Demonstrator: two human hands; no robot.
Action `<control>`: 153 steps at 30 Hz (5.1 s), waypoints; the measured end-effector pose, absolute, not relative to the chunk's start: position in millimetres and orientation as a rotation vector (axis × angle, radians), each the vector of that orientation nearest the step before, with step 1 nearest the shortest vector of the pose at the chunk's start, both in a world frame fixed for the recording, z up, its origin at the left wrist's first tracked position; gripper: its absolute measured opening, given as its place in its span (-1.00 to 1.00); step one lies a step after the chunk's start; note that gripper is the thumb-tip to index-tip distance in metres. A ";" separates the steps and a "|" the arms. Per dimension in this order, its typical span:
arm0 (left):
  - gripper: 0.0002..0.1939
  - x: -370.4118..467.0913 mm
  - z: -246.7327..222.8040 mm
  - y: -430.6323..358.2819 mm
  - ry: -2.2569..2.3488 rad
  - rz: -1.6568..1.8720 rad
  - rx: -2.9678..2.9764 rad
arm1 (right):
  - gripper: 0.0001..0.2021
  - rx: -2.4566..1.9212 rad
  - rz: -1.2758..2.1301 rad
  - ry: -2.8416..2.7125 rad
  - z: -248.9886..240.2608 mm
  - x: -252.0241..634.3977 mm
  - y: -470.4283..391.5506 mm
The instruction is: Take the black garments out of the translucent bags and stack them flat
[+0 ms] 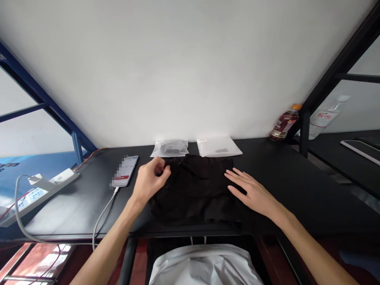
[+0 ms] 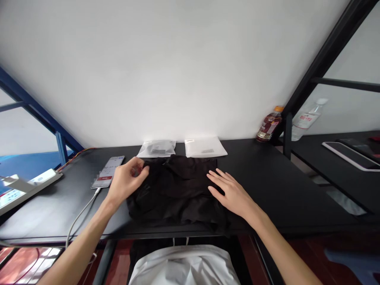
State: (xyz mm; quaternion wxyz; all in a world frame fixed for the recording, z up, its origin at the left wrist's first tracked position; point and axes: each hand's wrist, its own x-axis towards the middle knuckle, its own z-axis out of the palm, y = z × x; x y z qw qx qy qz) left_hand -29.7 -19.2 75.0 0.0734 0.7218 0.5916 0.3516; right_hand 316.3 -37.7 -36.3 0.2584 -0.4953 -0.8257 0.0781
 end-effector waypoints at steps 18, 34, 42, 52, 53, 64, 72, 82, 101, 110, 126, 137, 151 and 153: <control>-0.57 -77.9 31.1 -40.5 1.857 0.870 2.410 | -0.58 -1.321 0.134 -2.271 -32.9 312.9 -36.8; -0.74 -60.2 30.7 -29.2 1.491 0.694 2.484 | -0.71 -1.136 0.077 -2.208 -19.1 301.4 -42.5; -0.78 -69.7 58.0 -46.6 1.253 0.652 2.439 | -0.76 -1.027 0.149 -2.113 7.3 302.3 -61.4; -0.67 -81.6 55.4 -60.6 1.036 0.360 2.414 | -0.75 -0.826 0.357 -2.287 17.6 297.1 -89.4; -0.69 -82.2 55.1 -60.7 1.022 0.351 2.419 | -0.77 -0.812 0.381 -2.298 17.9 296.7 -90.4; -0.67 -62.5 61.8 -32.0 1.107 0.493 2.454 | -0.82 -0.883 0.214 -2.092 22.5 297.7 -66.3; -0.73 -37.9 62.7 14.3 1.222 0.629 2.503 | -0.76 -1.081 0.064 -2.062 7.5 318.8 -34.1; -0.74 -21.1 45.0 58.0 1.129 0.496 2.609 | -0.75 -1.264 0.123 -2.096 -8.5 324.8 -14.6; -0.65 8.0 35.0 77.3 1.508 0.565 2.345 | -0.72 -1.661 0.289 -1.988 3.2 324.0 51.1; -0.68 -6.7 39.9 47.5 1.304 0.640 2.527 | -0.72 -1.221 0.098 -1.925 5.2 300.6 29.3; -0.27 -19.0 16.8 0.5 1.035 0.235 2.678 | -0.34 -1.316 0.525 -2.592 -3.5 262.4 -8.8; -0.26 -18.5 16.1 0.3 1.044 0.217 2.664 | -0.31 -1.351 0.520 -2.620 -0.6 261.7 -8.1; -0.42 -18.8 17.2 3.4 1.077 0.372 2.628 | -0.32 -1.341 0.546 -2.598 -0.7 264.2 -5.3; -0.49 -18.7 19.7 11.2 1.129 0.467 2.636 | -0.31 -1.352 0.560 -2.594 0.5 263.8 -5.5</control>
